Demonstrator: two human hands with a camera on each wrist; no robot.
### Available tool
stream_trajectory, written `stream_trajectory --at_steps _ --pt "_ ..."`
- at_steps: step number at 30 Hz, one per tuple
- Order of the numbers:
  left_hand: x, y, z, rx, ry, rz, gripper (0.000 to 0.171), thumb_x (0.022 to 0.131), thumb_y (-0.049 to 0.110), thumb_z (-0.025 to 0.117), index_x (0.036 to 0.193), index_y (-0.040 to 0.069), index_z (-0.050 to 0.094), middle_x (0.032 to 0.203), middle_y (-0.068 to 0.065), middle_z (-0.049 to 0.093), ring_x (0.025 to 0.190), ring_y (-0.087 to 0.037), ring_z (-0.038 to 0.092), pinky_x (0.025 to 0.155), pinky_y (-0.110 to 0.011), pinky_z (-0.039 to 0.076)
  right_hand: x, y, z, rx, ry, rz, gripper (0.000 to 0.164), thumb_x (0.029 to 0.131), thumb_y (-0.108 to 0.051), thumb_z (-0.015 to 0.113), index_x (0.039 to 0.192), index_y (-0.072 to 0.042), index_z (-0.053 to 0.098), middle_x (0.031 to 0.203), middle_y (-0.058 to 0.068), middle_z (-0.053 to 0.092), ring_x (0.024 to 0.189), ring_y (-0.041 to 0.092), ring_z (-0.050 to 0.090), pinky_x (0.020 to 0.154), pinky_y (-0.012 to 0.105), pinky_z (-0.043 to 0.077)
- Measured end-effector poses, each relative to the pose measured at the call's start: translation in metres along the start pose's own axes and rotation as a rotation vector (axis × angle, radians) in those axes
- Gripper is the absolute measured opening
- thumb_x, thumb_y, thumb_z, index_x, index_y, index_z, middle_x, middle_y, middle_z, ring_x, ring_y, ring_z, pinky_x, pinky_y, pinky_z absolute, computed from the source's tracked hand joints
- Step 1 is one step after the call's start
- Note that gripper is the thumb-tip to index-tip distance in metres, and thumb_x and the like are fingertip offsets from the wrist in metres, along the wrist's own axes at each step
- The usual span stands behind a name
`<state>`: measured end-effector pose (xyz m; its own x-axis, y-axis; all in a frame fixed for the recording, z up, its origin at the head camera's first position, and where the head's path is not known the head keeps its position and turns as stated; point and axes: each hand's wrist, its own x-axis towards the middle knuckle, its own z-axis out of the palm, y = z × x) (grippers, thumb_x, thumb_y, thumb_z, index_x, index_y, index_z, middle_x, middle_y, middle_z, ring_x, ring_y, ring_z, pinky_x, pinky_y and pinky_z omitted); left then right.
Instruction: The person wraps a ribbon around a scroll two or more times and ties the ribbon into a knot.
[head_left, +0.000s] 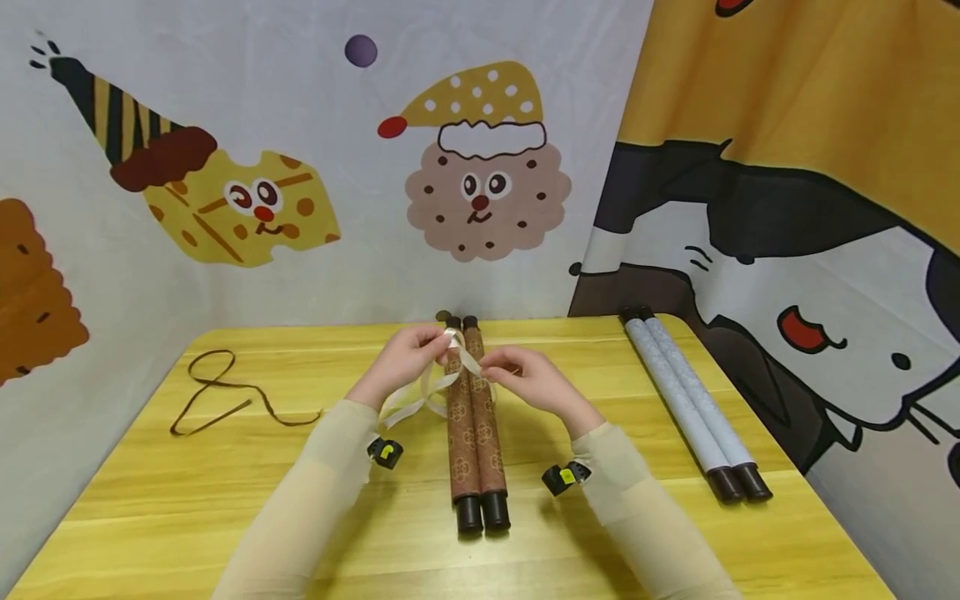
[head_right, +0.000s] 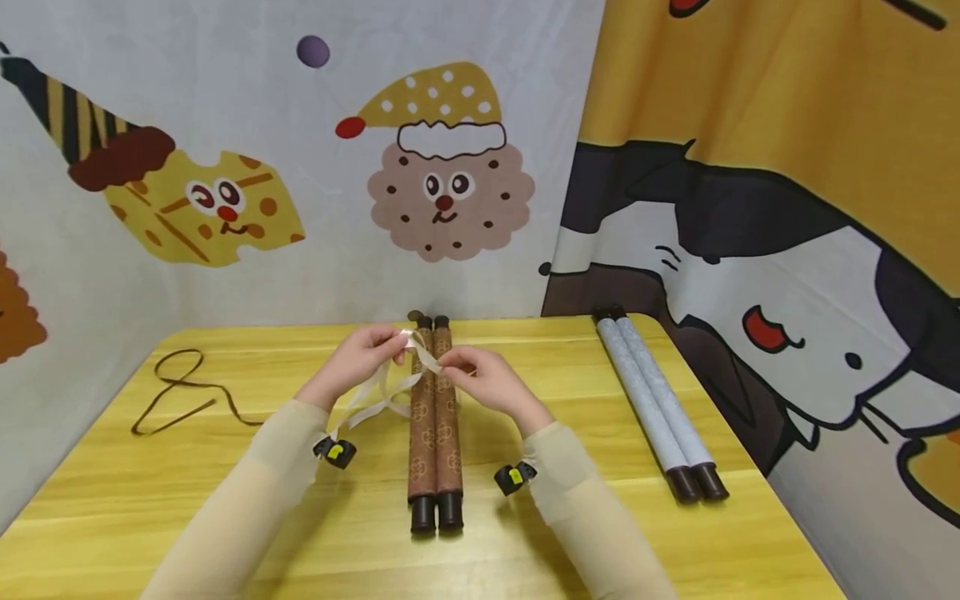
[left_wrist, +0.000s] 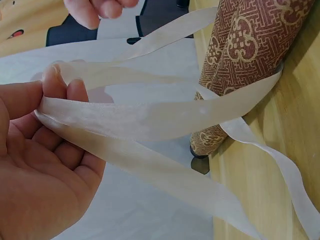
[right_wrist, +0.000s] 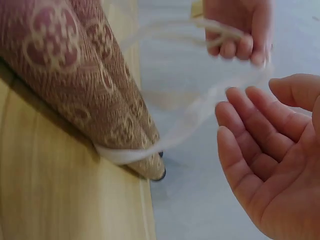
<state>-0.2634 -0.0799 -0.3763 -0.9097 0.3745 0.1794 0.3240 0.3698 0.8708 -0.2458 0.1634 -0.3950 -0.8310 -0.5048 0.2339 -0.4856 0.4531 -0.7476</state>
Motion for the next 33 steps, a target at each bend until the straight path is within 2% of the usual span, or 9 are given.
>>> stream_trajectory --at_steps 3,7,12,19,22,25,27,30,33 --pt "0.006 -0.002 0.000 0.010 0.007 -0.012 0.030 0.104 0.021 0.053 0.081 0.008 0.065 0.083 -0.016 0.066 0.084 -0.033 0.058 0.080 -0.039 0.042 -0.001 -0.004 0.005 -0.045 -0.028 -0.030 0.024 0.101 -0.017 0.059 0.119 -0.004 0.067 0.110 0.005 0.069 0.097 0.017 0.064 0.084 0.035 0.052" --pt "0.014 -0.007 -0.001 0.019 0.018 -0.076 0.031 0.104 0.024 0.052 0.081 0.008 0.064 0.082 -0.010 0.066 0.083 -0.028 0.056 0.080 -0.039 0.041 0.001 -0.009 0.009 -0.112 -0.032 -0.030 0.023 0.099 -0.012 0.060 0.118 -0.001 0.067 0.109 0.009 0.069 0.098 0.020 0.065 0.085 0.039 0.053" --pt "0.022 -0.017 0.001 0.000 0.046 -0.157 0.031 0.104 0.025 0.052 0.082 0.006 0.062 0.091 -0.018 0.067 0.086 -0.028 0.056 0.081 -0.040 0.040 0.005 -0.010 0.011 -0.150 -0.028 -0.003 0.022 0.098 -0.009 0.061 0.117 0.001 0.067 0.106 0.009 0.069 0.097 0.022 0.065 0.086 0.045 0.053" --pt "0.028 -0.033 0.002 0.011 0.100 -0.177 0.030 0.103 0.021 0.052 0.084 0.000 0.064 0.081 -0.015 0.065 0.072 -0.019 0.050 0.075 -0.035 0.038 0.014 -0.008 0.015 -0.231 -0.035 -0.005 0.021 0.098 -0.010 0.062 0.117 0.000 0.067 0.108 0.008 0.069 0.099 0.023 0.064 0.089 0.044 0.051" --pt "0.029 -0.039 0.002 0.011 0.115 -0.203 0.029 0.104 0.021 0.052 0.091 0.000 0.067 0.079 -0.011 0.065 0.072 -0.019 0.051 0.077 -0.036 0.040 0.020 -0.005 0.018 -0.312 -0.044 -0.029 0.021 0.096 -0.009 0.064 0.115 -0.001 0.068 0.107 0.008 0.069 0.098 0.023 0.065 0.090 0.042 0.051" --pt "0.030 -0.045 0.002 0.008 0.122 -0.233 0.028 0.104 0.021 0.052 0.095 -0.001 0.068 0.080 -0.009 0.065 0.078 -0.022 0.055 0.085 -0.040 0.042 0.026 -0.001 0.022 -0.410 -0.060 -0.061 0.021 0.094 -0.009 0.066 0.114 -0.003 0.069 0.106 0.006 0.069 0.096 0.021 0.065 0.088 0.038 0.051" --pt "0.031 -0.049 0.002 0.003 0.124 -0.246 0.027 0.103 0.020 0.053 0.094 0.001 0.068 0.082 -0.012 0.066 0.080 -0.023 0.056 0.089 -0.042 0.042 0.031 0.002 0.026 -0.473 -0.071 -0.086 0.020 0.093 -0.009 0.067 0.113 -0.005 0.069 0.102 0.005 0.068 0.091 0.018 0.064 0.084 0.036 0.051" --pt "0.031 -0.053 0.002 0.002 0.125 -0.256 0.027 0.103 0.020 0.052 0.092 0.001 0.067 0.085 -0.015 0.066 0.082 -0.025 0.056 0.089 -0.043 0.043 0.039 0.005 0.031 -0.599 -0.100 -0.146 0.023 0.093 -0.011 0.068 0.115 -0.010 0.069 0.103 0.002 0.067 0.089 0.015 0.061 0.081 0.033 0.051" --pt "0.032 -0.058 0.001 0.009 0.122 -0.260 0.029 0.104 0.020 0.051 0.096 -0.003 0.067 0.085 -0.016 0.066 0.082 -0.026 0.057 0.088 -0.042 0.043 0.048 0.006 0.036 -0.707 -0.132 -0.230 0.022 0.094 -0.011 0.068 0.116 -0.013 0.070 0.104 0.000 0.065 0.090 0.014 0.060 0.078 0.031 0.051"
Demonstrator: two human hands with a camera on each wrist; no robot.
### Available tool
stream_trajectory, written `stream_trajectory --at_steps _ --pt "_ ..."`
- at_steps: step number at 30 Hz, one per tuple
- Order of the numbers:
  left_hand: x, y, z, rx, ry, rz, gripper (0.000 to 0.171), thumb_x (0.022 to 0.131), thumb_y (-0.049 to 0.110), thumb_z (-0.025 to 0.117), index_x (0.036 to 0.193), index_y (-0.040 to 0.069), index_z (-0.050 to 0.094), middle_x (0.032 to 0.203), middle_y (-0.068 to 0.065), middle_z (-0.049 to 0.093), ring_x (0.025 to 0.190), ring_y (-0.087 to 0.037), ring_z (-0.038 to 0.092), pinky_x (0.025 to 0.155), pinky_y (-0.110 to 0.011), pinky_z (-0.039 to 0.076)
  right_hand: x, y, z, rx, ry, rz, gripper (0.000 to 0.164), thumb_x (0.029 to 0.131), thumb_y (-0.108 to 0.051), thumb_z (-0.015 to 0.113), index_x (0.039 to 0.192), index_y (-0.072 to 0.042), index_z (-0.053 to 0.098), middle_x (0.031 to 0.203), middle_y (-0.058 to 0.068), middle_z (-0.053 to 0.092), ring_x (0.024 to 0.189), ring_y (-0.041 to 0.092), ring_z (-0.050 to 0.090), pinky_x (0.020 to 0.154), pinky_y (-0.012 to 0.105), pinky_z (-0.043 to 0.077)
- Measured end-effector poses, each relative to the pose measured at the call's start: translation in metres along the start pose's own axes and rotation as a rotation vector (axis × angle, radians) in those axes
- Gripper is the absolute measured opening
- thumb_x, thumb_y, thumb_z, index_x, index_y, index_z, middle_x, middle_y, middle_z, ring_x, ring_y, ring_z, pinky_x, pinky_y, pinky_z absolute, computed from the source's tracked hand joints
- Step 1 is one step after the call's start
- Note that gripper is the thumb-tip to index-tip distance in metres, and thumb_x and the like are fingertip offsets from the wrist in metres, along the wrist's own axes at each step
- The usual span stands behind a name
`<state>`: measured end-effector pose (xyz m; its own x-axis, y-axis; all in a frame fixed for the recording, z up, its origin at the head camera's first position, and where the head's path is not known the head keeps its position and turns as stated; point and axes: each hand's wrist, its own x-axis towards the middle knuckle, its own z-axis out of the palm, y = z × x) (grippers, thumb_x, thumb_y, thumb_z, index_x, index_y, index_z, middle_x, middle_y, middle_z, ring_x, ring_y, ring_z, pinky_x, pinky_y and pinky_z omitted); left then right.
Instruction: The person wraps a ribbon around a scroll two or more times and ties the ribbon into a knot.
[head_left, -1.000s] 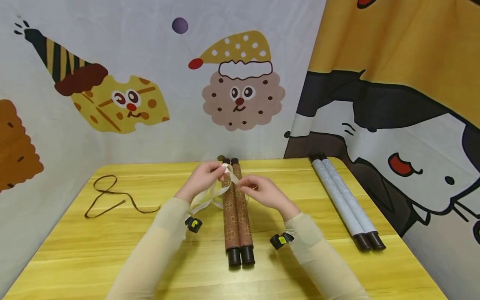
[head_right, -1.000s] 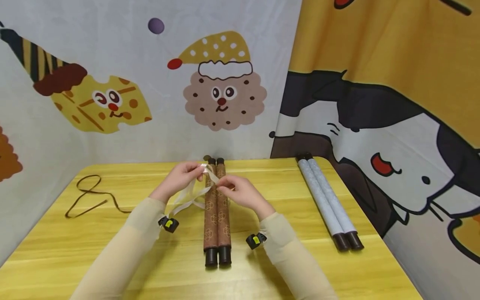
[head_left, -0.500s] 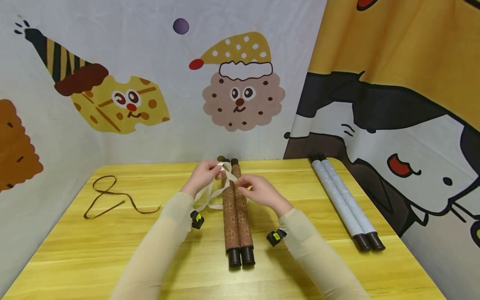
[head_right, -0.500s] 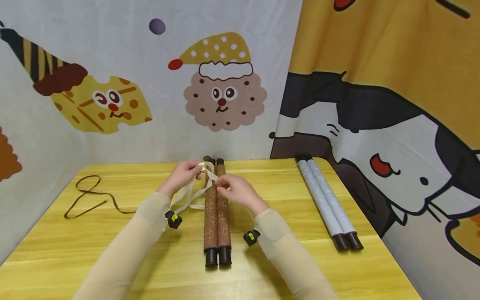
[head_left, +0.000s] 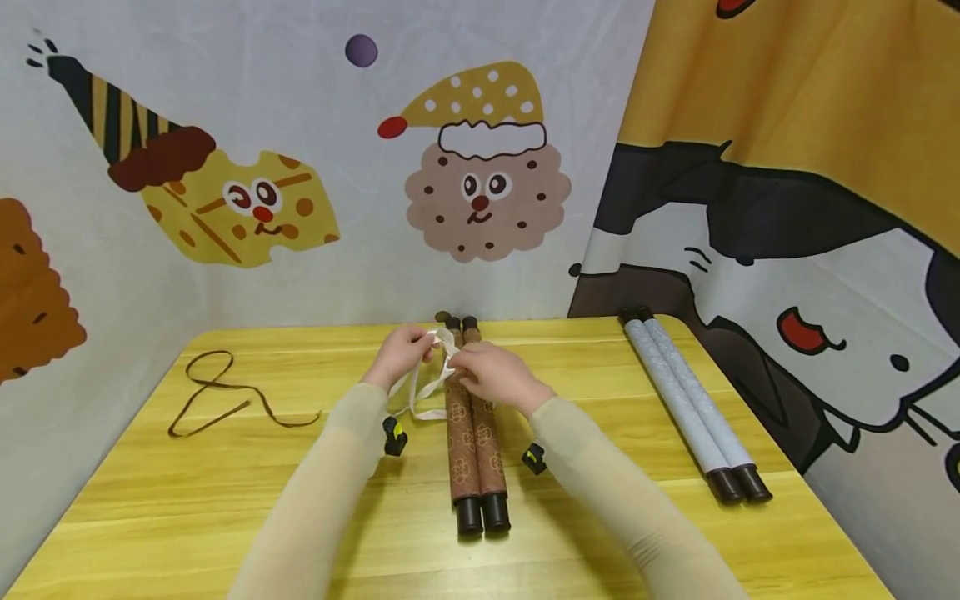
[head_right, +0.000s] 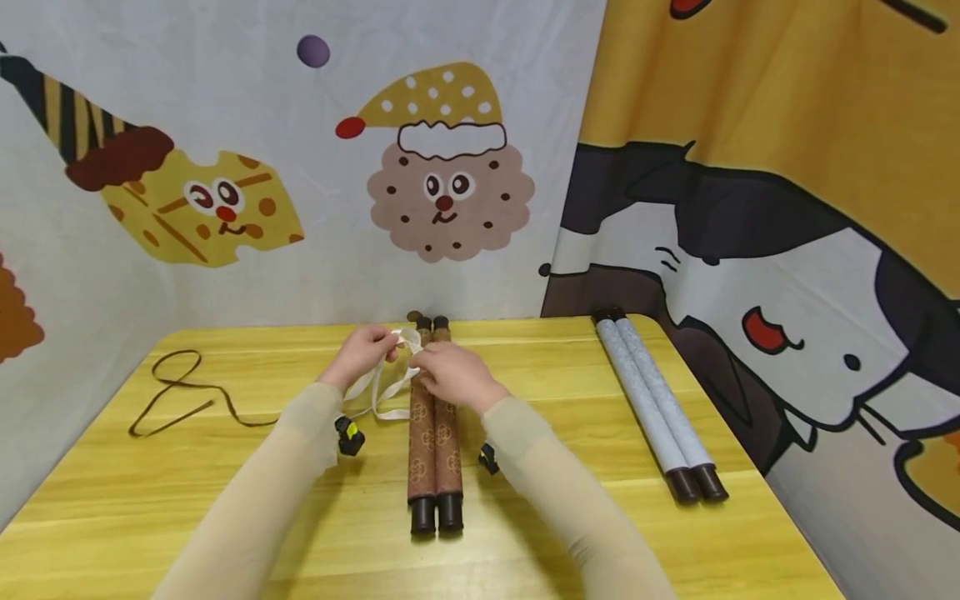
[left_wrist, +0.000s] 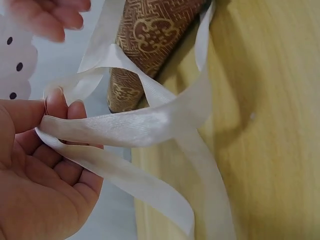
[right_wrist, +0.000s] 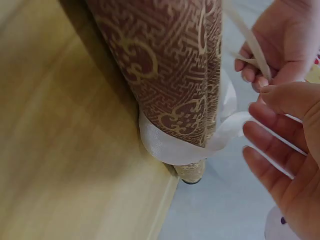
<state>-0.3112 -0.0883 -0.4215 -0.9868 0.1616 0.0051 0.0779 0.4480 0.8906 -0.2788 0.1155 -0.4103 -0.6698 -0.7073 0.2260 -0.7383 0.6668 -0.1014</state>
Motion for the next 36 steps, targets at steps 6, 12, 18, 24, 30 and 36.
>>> stream_trajectory --at_steps 6,12,18,24,30,36 --pt "0.002 -0.006 -0.002 0.029 0.010 -0.007 0.031 0.104 0.020 0.051 0.097 -0.005 0.067 0.082 -0.012 0.066 0.080 -0.023 0.056 0.085 -0.042 0.043 0.019 -0.002 0.004 -0.137 -0.055 -0.069 0.019 0.096 -0.012 0.066 0.113 -0.016 0.071 0.102 0.001 0.065 0.093 0.019 0.061 0.078 0.034 0.051" --pt "0.003 -0.012 -0.002 0.015 -0.003 -0.029 0.029 0.104 0.020 0.051 0.089 0.000 0.067 0.080 -0.008 0.065 0.081 -0.023 0.057 0.087 -0.042 0.044 0.032 -0.003 0.016 -0.190 -0.147 -0.015 0.030 0.099 -0.014 0.060 0.126 -0.025 0.069 0.104 0.003 0.064 0.091 0.020 0.060 0.074 0.034 0.051" --pt "0.004 -0.017 -0.002 0.005 0.000 -0.036 0.029 0.104 0.019 0.051 0.097 -0.003 0.068 0.080 -0.008 0.065 0.080 -0.024 0.058 0.088 -0.045 0.045 0.041 -0.006 0.021 -0.285 -0.230 0.044 0.033 0.102 -0.014 0.055 0.129 -0.030 0.067 0.101 0.002 0.061 0.085 0.018 0.055 0.069 0.033 0.048" --pt "0.002 -0.019 -0.002 -0.007 0.009 -0.045 0.029 0.103 0.017 0.051 0.100 -0.005 0.069 0.083 -0.013 0.067 0.080 -0.024 0.059 0.089 -0.043 0.045 0.045 -0.008 0.024 -0.281 -0.246 0.102 0.010 0.098 -0.026 0.063 0.104 -0.022 0.071 0.099 -0.002 0.060 0.089 0.016 0.057 0.074 0.031 0.050" --pt "0.000 -0.021 -0.004 -0.006 0.011 -0.047 0.030 0.103 0.017 0.051 0.103 -0.008 0.067 0.090 -0.021 0.067 0.086 -0.030 0.061 0.089 -0.044 0.046 0.042 -0.009 0.018 -0.195 -0.221 0.125 0.008 0.098 -0.026 0.065 0.096 -0.018 0.066 0.095 -0.001 0.061 0.086 0.015 0.059 0.074 0.031 0.050" --pt "-0.002 -0.023 -0.004 0.047 0.016 -0.040 0.030 0.103 0.020 0.052 0.101 -0.006 0.067 0.091 -0.019 0.066 0.076 -0.024 0.057 0.073 -0.035 0.046 0.029 -0.003 0.000 0.110 -0.114 0.146 0.010 0.100 -0.021 0.062 0.095 -0.013 0.064 0.091 0.000 0.061 0.080 0.015 0.055 0.075 0.033 0.048"
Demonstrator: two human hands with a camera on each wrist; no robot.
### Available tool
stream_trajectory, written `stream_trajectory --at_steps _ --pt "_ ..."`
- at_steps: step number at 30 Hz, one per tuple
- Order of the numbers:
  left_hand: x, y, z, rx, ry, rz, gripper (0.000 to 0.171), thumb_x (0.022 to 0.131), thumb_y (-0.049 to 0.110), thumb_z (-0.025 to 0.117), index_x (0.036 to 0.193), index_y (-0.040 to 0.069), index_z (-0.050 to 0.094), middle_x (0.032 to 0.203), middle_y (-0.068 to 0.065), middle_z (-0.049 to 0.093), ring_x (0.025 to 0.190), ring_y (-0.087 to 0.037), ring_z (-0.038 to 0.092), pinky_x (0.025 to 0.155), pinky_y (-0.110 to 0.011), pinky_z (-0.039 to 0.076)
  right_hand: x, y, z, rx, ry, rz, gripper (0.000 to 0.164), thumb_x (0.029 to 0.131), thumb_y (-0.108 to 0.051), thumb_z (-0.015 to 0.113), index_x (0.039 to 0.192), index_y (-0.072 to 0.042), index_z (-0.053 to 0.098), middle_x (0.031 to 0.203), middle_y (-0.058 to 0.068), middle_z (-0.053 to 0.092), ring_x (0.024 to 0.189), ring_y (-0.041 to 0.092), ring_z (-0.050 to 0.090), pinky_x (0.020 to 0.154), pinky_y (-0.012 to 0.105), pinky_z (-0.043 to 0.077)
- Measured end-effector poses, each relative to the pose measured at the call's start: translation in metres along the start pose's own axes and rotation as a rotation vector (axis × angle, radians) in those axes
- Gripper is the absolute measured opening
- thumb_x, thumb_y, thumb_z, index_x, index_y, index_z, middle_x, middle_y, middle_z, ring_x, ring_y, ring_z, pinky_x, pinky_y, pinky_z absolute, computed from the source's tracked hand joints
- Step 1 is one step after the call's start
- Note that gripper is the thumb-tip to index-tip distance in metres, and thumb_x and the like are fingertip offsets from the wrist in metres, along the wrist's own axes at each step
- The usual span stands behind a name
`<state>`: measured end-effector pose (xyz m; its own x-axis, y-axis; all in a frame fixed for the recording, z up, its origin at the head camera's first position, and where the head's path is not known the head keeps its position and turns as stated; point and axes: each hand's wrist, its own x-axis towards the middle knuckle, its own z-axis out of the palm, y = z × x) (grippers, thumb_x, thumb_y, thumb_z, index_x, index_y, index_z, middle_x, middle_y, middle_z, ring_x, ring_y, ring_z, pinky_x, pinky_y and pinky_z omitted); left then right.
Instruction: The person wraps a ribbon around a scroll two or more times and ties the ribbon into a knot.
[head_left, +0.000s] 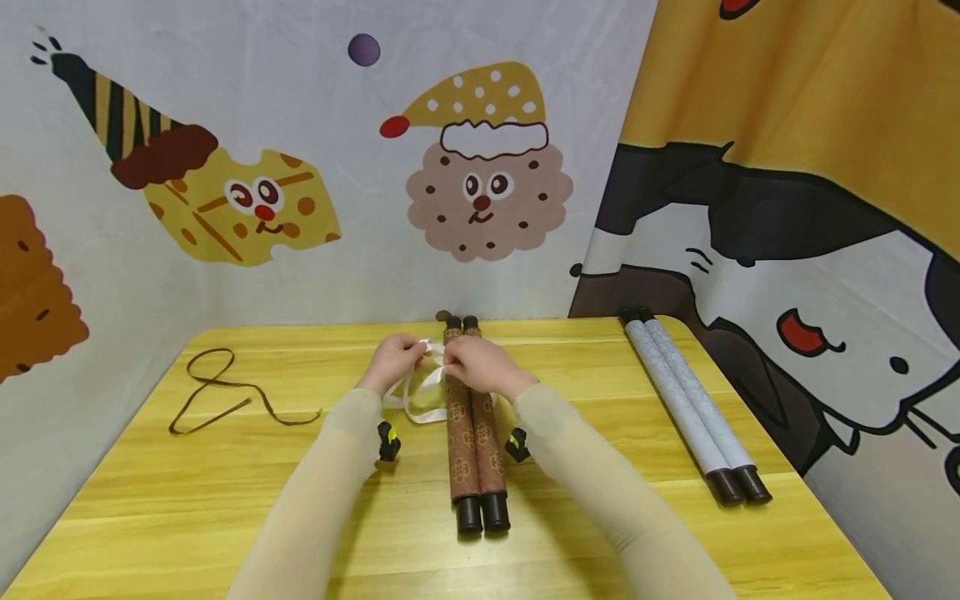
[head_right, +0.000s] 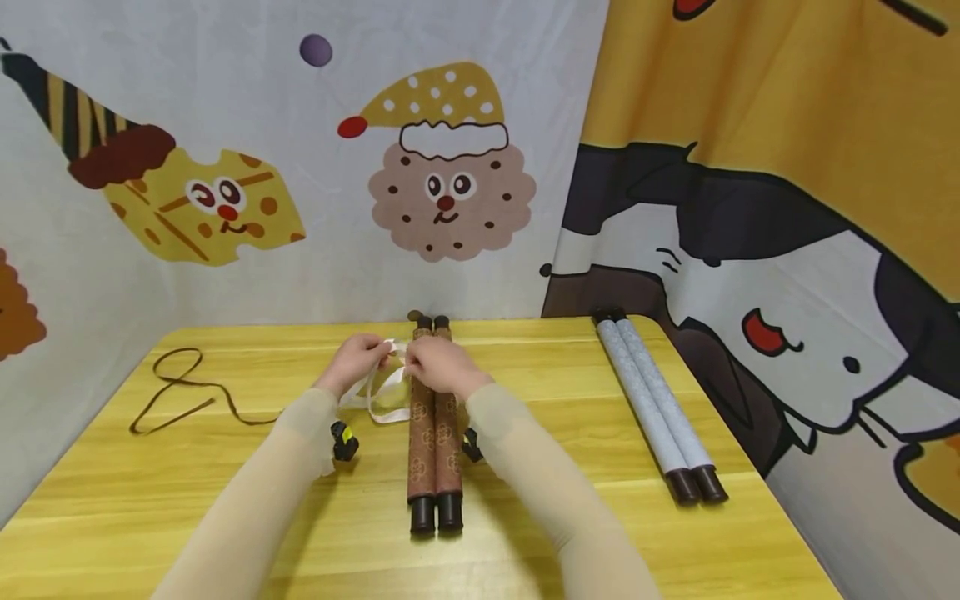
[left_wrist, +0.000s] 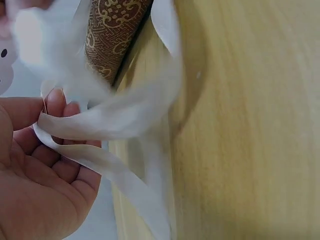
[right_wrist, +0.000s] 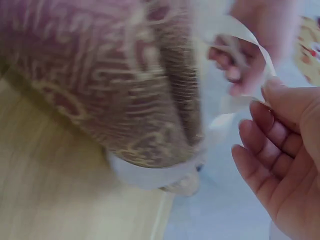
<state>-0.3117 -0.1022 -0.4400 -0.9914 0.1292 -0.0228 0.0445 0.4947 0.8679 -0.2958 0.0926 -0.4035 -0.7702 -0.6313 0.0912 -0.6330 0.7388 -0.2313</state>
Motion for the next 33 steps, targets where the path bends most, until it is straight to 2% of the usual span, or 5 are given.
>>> stream_trajectory --at_steps 7,17,20,25,33 --pt "-0.001 -0.001 0.002 0.050 -0.009 0.070 0.031 0.102 0.023 0.055 0.096 -0.005 0.067 0.086 -0.012 0.066 0.072 -0.019 0.053 0.068 -0.033 0.043 -0.024 0.019 -0.022 0.356 0.170 0.040 0.014 0.102 -0.017 0.057 0.090 -0.010 0.057 0.076 0.001 0.052 0.066 0.015 0.045 0.065 0.031 0.040" --pt "-0.010 0.015 0.004 -0.016 -0.092 0.173 0.040 0.101 0.035 0.059 0.094 -0.003 0.068 0.089 -0.014 0.065 0.068 -0.019 0.047 0.067 -0.035 0.041 -0.057 0.031 -0.056 0.701 0.325 0.094 0.014 0.103 -0.016 0.055 0.097 -0.004 0.058 0.085 0.007 0.060 0.077 0.022 0.056 0.073 0.034 0.050" --pt "-0.014 0.022 0.002 -0.023 -0.137 0.182 0.040 0.099 0.038 0.061 0.094 -0.001 0.069 0.094 -0.018 0.066 0.070 -0.019 0.047 0.068 -0.035 0.043 -0.068 0.030 -0.067 0.746 0.360 0.108 0.015 0.103 -0.014 0.055 0.097 -0.001 0.057 0.085 0.008 0.059 0.079 0.021 0.057 0.074 0.030 0.050" --pt "-0.024 0.030 -0.002 -0.010 -0.215 0.215 0.040 0.100 0.042 0.058 0.088 0.005 0.067 0.080 -0.010 0.060 0.065 -0.019 0.045 0.066 -0.036 0.043 -0.087 0.042 -0.076 0.741 0.411 0.082 0.013 0.102 -0.009 0.055 0.096 0.003 0.056 0.085 0.011 0.059 0.077 0.019 0.058 0.073 0.025 0.051" --pt "-0.035 0.033 -0.005 -0.002 -0.189 0.268 0.041 0.103 0.041 0.052 0.076 0.011 0.054 0.071 -0.003 0.049 0.062 -0.018 0.040 0.061 -0.034 0.038 -0.115 0.066 -0.080 0.732 0.434 0.089 0.011 0.102 -0.005 0.053 0.097 0.006 0.055 0.087 0.016 0.059 0.078 0.016 0.058 0.076 0.024 0.051"
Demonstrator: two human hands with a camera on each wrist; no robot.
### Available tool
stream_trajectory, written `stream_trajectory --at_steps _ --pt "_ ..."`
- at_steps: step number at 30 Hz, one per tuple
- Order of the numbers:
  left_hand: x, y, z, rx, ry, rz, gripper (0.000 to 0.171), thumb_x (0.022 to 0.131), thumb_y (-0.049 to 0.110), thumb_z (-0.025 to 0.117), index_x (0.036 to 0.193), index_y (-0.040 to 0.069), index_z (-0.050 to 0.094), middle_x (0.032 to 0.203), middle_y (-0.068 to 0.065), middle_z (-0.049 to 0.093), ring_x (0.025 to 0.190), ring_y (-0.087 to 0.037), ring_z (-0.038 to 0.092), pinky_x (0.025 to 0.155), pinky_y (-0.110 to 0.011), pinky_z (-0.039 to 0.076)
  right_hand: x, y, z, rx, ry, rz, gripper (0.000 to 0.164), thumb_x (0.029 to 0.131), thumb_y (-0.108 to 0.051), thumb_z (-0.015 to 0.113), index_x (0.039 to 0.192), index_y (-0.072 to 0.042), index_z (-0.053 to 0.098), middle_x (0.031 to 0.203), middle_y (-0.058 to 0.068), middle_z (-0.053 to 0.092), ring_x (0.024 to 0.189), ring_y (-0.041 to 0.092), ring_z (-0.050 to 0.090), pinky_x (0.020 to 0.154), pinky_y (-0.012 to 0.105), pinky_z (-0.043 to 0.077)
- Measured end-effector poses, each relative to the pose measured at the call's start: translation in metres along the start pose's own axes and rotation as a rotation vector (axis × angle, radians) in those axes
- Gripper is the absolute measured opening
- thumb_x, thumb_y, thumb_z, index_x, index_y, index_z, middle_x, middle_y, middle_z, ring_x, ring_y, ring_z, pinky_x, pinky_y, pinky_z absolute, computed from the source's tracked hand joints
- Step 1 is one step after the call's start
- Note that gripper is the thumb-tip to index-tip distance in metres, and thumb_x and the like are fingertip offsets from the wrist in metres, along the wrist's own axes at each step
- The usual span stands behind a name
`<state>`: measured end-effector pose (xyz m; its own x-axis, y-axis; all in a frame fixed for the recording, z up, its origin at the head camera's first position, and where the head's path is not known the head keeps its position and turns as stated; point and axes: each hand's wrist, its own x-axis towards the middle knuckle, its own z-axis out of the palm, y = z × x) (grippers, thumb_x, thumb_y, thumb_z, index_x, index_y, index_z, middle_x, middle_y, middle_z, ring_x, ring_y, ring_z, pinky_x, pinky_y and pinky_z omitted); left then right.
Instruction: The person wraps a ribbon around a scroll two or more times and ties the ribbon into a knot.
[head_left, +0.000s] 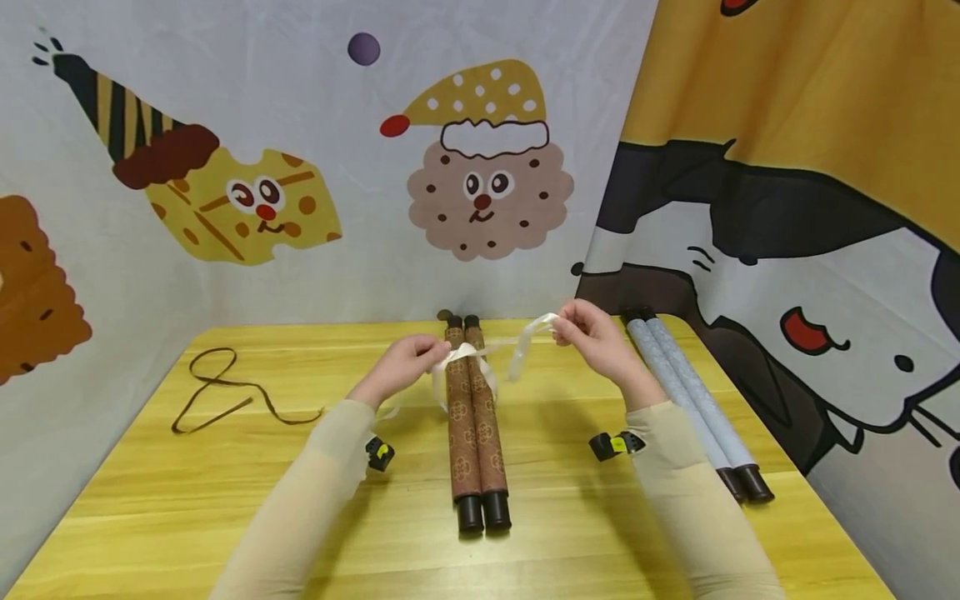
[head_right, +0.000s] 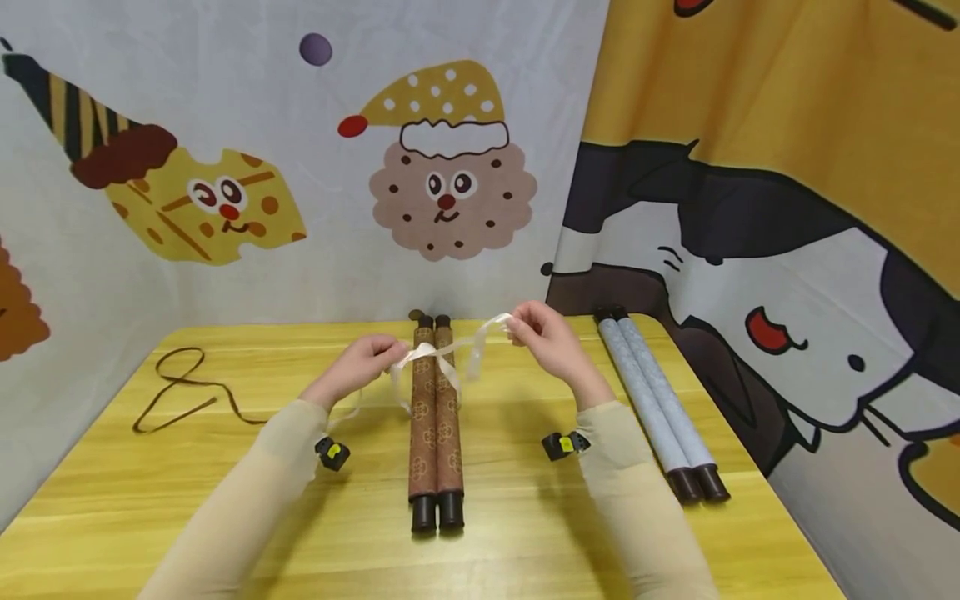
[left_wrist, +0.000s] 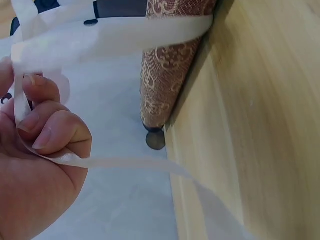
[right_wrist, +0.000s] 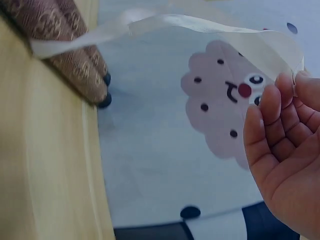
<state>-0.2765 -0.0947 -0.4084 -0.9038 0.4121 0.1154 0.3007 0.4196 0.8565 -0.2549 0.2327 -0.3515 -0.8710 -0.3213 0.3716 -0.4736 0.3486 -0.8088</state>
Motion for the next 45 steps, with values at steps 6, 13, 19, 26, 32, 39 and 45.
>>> stream_trajectory --at_steps 6,13,19,26,32,39,45 --pt "-0.007 -0.011 -0.006 0.028 -0.018 0.026 0.033 0.102 0.029 0.058 0.077 0.008 0.056 0.068 -0.003 0.047 0.060 -0.017 0.039 0.060 -0.033 0.038 -0.023 0.018 -0.018 -0.021 0.040 0.033 0.014 0.103 -0.006 0.051 0.099 0.007 0.054 0.088 0.015 0.058 0.078 0.014 0.057 0.075 0.026 0.051" --pt "-0.017 -0.026 -0.011 0.082 -0.049 0.004 0.020 0.098 0.018 0.065 0.085 0.003 0.064 0.073 -0.001 0.054 0.063 -0.016 0.040 0.062 -0.032 0.038 -0.048 0.042 -0.039 -0.046 0.129 0.151 0.022 0.105 -0.014 0.049 0.099 0.007 0.051 0.086 0.015 0.056 0.075 0.015 0.056 0.073 0.024 0.050" --pt "-0.027 -0.036 -0.018 0.111 -0.054 -0.003 0.017 0.098 0.017 0.063 0.085 0.006 0.064 0.074 -0.001 0.052 0.063 -0.017 0.039 0.063 -0.033 0.036 -0.064 0.053 -0.054 -0.164 0.138 0.271 0.024 0.106 -0.018 0.049 0.100 0.006 0.050 0.086 0.014 0.056 0.075 0.014 0.056 0.070 0.023 0.049" --pt "-0.035 -0.047 -0.024 0.166 -0.029 -0.047 0.016 0.100 0.018 0.062 0.087 0.008 0.063 0.075 -0.002 0.052 0.067 -0.018 0.044 0.068 -0.036 0.040 -0.073 0.051 -0.064 -0.305 0.099 0.362 0.024 0.106 -0.020 0.049 0.099 0.003 0.051 0.085 0.013 0.059 0.077 0.019 0.059 0.071 0.029 0.051" --pt "-0.040 -0.053 -0.028 0.201 -0.021 -0.043 0.017 0.100 0.016 0.061 0.084 0.009 0.061 0.074 -0.001 0.052 0.068 -0.019 0.045 0.069 -0.038 0.040 -0.080 0.058 -0.066 -0.478 0.042 0.324 0.018 0.104 -0.018 0.053 0.095 -0.003 0.055 0.078 0.007 0.059 0.070 0.020 0.054 0.062 0.033 0.043" --pt "-0.046 -0.059 -0.036 0.250 0.014 -0.031 0.019 0.099 0.013 0.061 0.080 0.012 0.058 0.074 0.000 0.052 0.068 -0.018 0.046 0.071 -0.039 0.040 -0.085 0.074 -0.065 -0.667 0.008 0.220 0.016 0.100 -0.014 0.061 0.086 -0.009 0.056 0.069 0.000 0.051 0.059 0.017 0.044 0.057 0.033 0.037" --pt "-0.049 -0.056 -0.037 0.311 0.022 -0.022 0.017 0.097 0.012 0.063 0.080 0.011 0.061 0.071 0.001 0.053 0.064 -0.016 0.045 0.065 -0.036 0.040 -0.089 0.081 -0.062 -0.756 0.004 0.159 0.017 0.094 -0.009 0.068 0.082 -0.009 0.055 0.069 0.000 0.050 0.062 0.018 0.044 0.059 0.036 0.038"
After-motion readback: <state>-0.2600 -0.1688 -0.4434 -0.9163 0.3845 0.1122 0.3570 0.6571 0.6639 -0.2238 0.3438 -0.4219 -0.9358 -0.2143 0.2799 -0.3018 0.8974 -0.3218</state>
